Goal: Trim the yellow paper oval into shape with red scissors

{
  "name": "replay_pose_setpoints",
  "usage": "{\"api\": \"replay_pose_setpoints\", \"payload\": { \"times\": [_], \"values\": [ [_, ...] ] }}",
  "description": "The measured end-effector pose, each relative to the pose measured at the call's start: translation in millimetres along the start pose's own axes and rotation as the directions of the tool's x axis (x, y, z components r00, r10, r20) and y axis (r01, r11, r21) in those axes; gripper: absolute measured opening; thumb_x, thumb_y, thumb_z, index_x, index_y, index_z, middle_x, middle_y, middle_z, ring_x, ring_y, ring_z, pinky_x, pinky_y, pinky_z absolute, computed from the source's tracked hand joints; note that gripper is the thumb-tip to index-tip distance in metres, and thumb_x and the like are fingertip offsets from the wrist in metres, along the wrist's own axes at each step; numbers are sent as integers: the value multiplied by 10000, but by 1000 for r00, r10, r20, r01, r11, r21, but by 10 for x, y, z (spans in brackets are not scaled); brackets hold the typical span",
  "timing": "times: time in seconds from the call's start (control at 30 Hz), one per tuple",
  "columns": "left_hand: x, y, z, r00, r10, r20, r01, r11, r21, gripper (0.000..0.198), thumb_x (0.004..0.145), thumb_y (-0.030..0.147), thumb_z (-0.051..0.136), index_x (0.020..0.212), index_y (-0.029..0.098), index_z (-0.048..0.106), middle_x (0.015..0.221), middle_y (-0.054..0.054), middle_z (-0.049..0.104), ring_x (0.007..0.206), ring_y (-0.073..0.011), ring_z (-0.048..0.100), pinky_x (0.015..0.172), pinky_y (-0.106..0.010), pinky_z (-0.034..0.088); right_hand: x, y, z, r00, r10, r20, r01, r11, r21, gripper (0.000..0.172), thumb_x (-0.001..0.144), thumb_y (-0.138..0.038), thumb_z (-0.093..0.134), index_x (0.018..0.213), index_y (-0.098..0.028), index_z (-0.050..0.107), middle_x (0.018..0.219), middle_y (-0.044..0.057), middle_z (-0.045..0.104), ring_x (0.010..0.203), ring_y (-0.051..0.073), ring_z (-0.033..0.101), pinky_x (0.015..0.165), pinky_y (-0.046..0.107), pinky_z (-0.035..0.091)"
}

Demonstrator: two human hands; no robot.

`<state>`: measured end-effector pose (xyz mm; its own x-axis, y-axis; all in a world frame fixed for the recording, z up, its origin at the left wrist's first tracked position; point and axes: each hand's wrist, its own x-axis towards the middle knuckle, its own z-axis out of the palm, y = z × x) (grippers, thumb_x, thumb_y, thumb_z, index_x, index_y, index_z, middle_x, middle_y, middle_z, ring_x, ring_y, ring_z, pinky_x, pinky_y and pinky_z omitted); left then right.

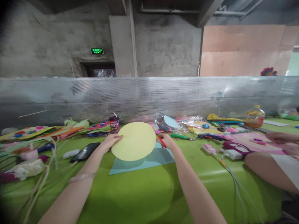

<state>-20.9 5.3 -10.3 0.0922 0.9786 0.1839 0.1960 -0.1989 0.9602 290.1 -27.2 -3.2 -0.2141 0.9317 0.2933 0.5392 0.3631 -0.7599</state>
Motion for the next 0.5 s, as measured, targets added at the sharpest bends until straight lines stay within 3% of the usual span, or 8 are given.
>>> {"api": "replay_pose_setpoints", "payload": {
  "times": [0.5],
  "values": [
    [-1, 27, 15, 1000, 2, -25, -1, 1000, 9, 378, 568, 399, 642, 821, 118, 630, 807, -112, 671, 668, -216, 622, 580, -285, 479, -13, -46, -3, 999, 30, -43, -28, 999, 42, 123, 617, -196, 433, 515, -162, 374, 407, -54, 359, 359, 62, 399, 358, 176, 378]
  ]
}}
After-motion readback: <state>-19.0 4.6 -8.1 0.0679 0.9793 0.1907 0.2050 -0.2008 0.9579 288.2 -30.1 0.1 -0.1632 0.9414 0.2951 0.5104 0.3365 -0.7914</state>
